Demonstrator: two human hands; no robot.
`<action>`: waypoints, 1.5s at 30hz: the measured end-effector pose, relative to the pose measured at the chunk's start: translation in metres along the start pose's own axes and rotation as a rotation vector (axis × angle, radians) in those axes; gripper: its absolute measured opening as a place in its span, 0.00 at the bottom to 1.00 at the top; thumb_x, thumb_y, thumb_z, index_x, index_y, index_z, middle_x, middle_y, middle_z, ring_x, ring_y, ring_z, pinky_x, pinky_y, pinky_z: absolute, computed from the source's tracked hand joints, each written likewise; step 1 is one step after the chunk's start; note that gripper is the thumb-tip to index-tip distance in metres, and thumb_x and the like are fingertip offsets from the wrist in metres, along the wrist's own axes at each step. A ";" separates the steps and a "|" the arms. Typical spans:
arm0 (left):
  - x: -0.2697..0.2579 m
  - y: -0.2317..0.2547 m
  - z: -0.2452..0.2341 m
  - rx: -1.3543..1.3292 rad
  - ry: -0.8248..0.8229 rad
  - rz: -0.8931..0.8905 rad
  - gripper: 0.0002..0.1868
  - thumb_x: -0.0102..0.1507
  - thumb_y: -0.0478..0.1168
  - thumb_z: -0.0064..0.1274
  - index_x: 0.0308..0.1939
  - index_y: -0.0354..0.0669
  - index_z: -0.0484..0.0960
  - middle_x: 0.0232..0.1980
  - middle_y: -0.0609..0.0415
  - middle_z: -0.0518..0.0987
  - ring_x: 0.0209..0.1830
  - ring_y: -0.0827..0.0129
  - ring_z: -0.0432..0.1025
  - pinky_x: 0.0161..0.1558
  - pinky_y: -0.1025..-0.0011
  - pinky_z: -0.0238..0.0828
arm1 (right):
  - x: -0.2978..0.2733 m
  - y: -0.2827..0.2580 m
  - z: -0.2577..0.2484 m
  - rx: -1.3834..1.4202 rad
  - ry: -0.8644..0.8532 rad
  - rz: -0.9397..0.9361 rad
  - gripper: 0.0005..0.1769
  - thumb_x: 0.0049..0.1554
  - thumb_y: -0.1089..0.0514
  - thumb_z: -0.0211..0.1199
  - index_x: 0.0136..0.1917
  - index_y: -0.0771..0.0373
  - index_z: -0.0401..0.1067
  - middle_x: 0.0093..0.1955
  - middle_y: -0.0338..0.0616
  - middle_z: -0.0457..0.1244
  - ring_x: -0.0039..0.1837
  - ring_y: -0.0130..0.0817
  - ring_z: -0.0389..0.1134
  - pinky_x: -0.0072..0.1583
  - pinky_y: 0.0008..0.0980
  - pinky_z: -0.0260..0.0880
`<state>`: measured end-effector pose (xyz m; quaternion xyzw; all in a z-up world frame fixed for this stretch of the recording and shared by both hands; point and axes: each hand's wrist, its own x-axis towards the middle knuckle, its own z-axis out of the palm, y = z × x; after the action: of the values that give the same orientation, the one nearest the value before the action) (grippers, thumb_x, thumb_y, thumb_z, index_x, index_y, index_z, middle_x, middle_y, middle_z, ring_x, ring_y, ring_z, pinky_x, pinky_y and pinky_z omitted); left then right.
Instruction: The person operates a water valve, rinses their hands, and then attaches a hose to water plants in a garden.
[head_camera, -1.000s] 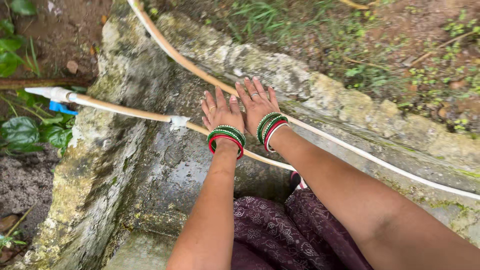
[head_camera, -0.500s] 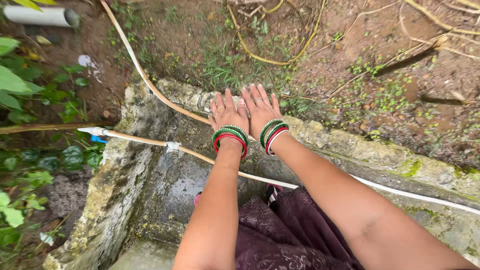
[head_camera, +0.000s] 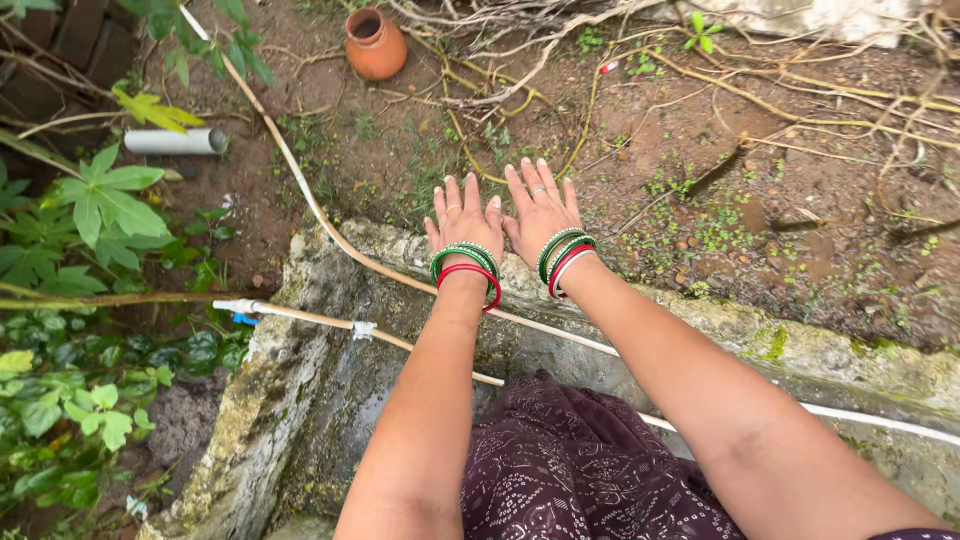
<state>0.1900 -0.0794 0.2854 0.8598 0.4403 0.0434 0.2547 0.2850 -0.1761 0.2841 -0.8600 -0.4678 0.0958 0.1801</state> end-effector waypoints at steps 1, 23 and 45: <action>-0.001 0.002 -0.001 0.007 0.001 0.018 0.34 0.70 0.57 0.37 0.79 0.54 0.55 0.84 0.48 0.46 0.84 0.53 0.37 0.77 0.45 0.31 | -0.002 0.001 -0.003 0.002 0.003 0.014 0.41 0.61 0.43 0.56 0.82 0.55 0.47 0.84 0.53 0.41 0.85 0.50 0.36 0.77 0.61 0.35; -0.048 0.061 0.007 -0.028 -0.075 0.333 0.34 0.69 0.59 0.39 0.78 0.56 0.57 0.84 0.48 0.46 0.84 0.53 0.37 0.77 0.44 0.31 | -0.096 0.015 -0.056 -0.135 0.179 0.269 0.42 0.61 0.45 0.57 0.82 0.54 0.47 0.85 0.52 0.41 0.85 0.49 0.36 0.78 0.61 0.34; -0.169 0.204 0.086 -0.026 -0.259 0.715 0.34 0.70 0.61 0.37 0.78 0.56 0.58 0.83 0.50 0.46 0.84 0.56 0.37 0.77 0.46 0.31 | -0.280 0.125 -0.129 -0.209 0.309 0.708 0.42 0.63 0.38 0.53 0.82 0.53 0.46 0.85 0.51 0.40 0.85 0.47 0.35 0.78 0.61 0.33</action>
<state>0.2630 -0.3443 0.3336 0.9542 0.0762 0.0260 0.2881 0.2722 -0.5017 0.3513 -0.9860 -0.1170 -0.0265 0.1158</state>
